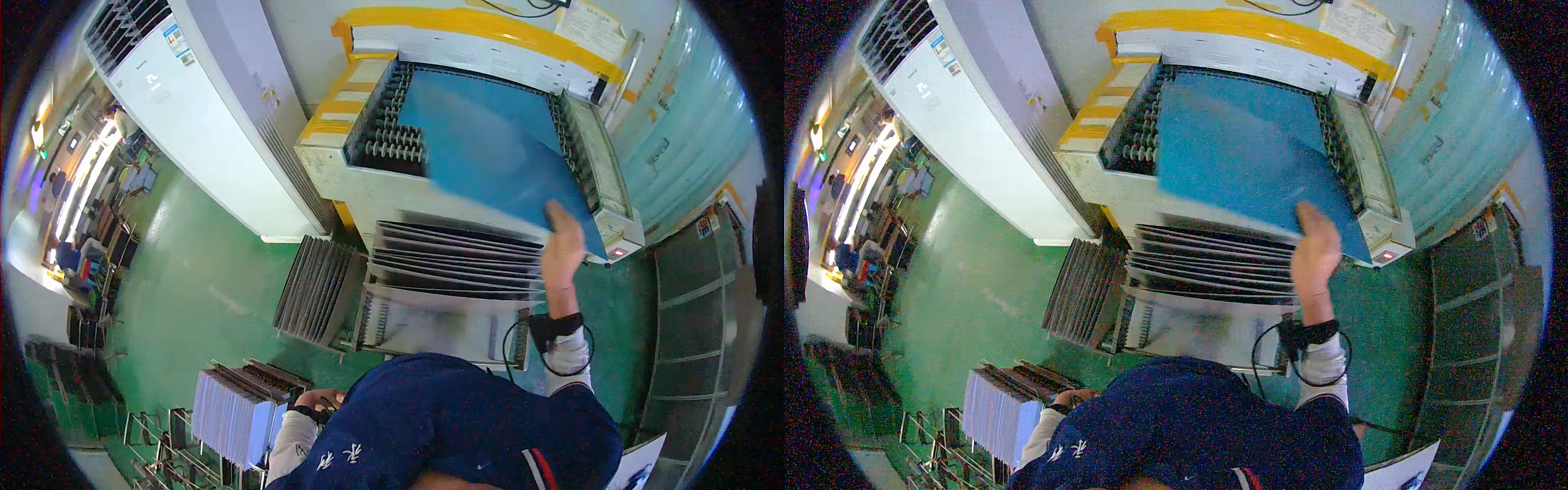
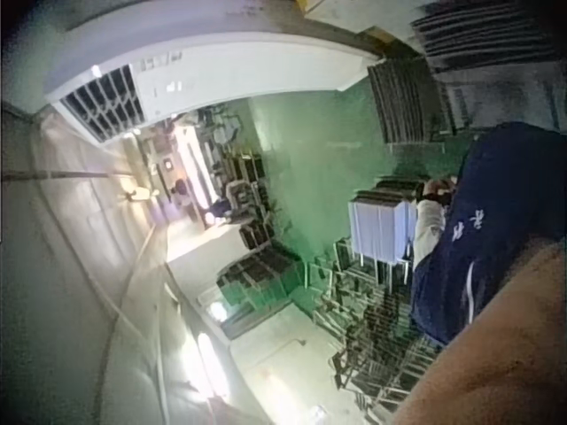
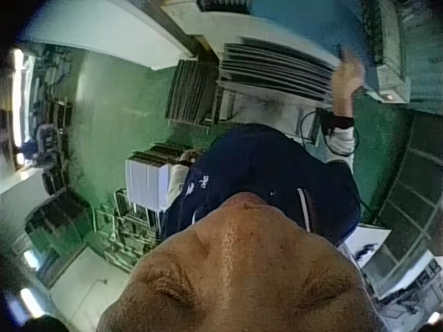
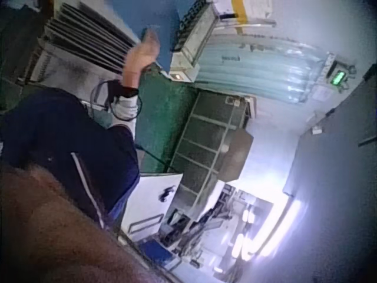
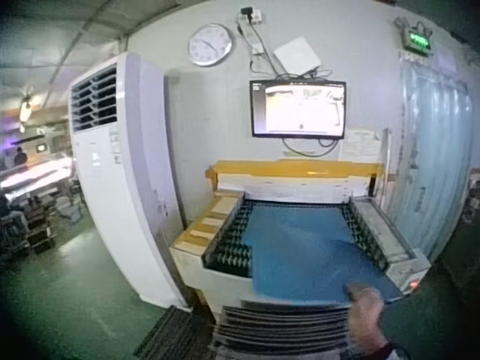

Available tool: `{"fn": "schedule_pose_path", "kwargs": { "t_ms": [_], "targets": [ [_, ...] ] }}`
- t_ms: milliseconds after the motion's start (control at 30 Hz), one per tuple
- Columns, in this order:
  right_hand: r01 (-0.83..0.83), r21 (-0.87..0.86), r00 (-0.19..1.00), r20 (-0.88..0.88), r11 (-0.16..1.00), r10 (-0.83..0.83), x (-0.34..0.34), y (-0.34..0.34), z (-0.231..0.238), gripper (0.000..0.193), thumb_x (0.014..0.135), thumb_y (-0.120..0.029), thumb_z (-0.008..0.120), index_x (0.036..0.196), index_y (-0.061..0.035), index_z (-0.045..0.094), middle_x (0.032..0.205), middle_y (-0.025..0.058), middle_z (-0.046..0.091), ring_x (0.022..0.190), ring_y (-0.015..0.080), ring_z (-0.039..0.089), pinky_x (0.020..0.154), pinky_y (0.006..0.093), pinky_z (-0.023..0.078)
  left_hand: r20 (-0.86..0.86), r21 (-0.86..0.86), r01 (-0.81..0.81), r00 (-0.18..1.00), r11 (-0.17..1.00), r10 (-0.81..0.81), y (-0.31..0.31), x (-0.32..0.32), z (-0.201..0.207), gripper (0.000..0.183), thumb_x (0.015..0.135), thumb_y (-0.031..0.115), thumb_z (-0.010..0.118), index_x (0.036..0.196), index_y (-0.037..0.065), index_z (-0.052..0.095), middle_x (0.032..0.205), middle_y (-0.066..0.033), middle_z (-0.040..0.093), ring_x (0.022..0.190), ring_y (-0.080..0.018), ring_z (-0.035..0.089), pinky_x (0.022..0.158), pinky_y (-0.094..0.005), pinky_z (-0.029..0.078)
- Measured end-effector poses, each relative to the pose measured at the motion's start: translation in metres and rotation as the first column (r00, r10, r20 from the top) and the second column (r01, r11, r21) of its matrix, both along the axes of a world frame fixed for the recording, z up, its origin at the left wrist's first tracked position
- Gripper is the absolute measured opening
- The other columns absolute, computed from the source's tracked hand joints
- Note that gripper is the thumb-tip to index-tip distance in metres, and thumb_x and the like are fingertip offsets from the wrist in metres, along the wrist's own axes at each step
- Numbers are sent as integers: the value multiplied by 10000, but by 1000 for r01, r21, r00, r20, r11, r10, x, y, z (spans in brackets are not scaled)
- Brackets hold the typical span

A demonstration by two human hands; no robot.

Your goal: The recorder is picking up rectangular metal plates from a stack, feeding them into an automated processing machine, and then transferring plates from the machine to a storage rack.

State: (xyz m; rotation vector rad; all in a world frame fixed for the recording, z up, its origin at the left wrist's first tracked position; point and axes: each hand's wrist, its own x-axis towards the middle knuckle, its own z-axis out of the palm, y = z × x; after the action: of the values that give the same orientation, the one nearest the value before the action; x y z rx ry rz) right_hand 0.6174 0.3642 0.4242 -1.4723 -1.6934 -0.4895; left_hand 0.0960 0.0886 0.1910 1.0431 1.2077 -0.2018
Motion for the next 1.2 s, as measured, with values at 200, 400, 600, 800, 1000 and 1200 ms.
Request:
{"fn": "schedule_pose_path", "kwargs": {
  "t_ms": [200,400,600,800,1000,1200],
  "targets": [
    [-163,-333,984,17,929,179,-55,0,-70,518,649,19,601,1158,-77,607,1226,89,573,1133,308,517,930,453,408,-12,-33,-93,996,995,93,-6,10,7,256,864,132,573,1096,43,636,1131,-16,623,948,-139,585,853,-295,434],
    [-198,-445,977,-14,873,215,-70,7,-84,602,624,-76,771,1194,-88,575,1259,73,521,1172,284,469,956,456,367,-28,-61,-166,986,984,165,-10,19,11,242,855,147,581,1067,48,641,1096,-7,626,914,-133,580,827,-291,431],
    [-210,-415,977,-47,885,209,-67,20,-85,635,604,-74,779,1202,-86,564,1231,76,520,1157,292,464,965,465,355,-32,-78,-199,980,977,197,-10,23,16,229,846,163,590,1039,53,646,1060,1,630,881,-126,575,800,-288,428],
    [-240,-372,971,-68,897,231,-65,27,-83,634,595,-74,784,1191,-84,567,1228,78,523,1129,301,472,960,466,350,-27,-91,-213,977,973,211,-6,26,19,218,837,179,598,1011,58,651,1024,9,633,848,-120,571,774,-285,425],
    [-234,-366,972,-56,901,229,-65,34,-82,630,598,-77,787,1189,-85,568,1224,78,526,1123,304,473,958,467,350,-15,-99,-235,972,967,235,-4,28,23,209,828,195,606,982,63,655,989,18,636,815,-113,566,748,-282,423],
    [-232,-360,972,-61,904,225,-66,44,-82,628,604,-108,797,1190,-91,572,1224,75,527,1124,304,472,964,471,347,-7,-106,-267,964,958,267,-6,29,26,202,818,211,615,954,68,660,953,26,640,781,-107,561,722,-279,420]
  ]
}}
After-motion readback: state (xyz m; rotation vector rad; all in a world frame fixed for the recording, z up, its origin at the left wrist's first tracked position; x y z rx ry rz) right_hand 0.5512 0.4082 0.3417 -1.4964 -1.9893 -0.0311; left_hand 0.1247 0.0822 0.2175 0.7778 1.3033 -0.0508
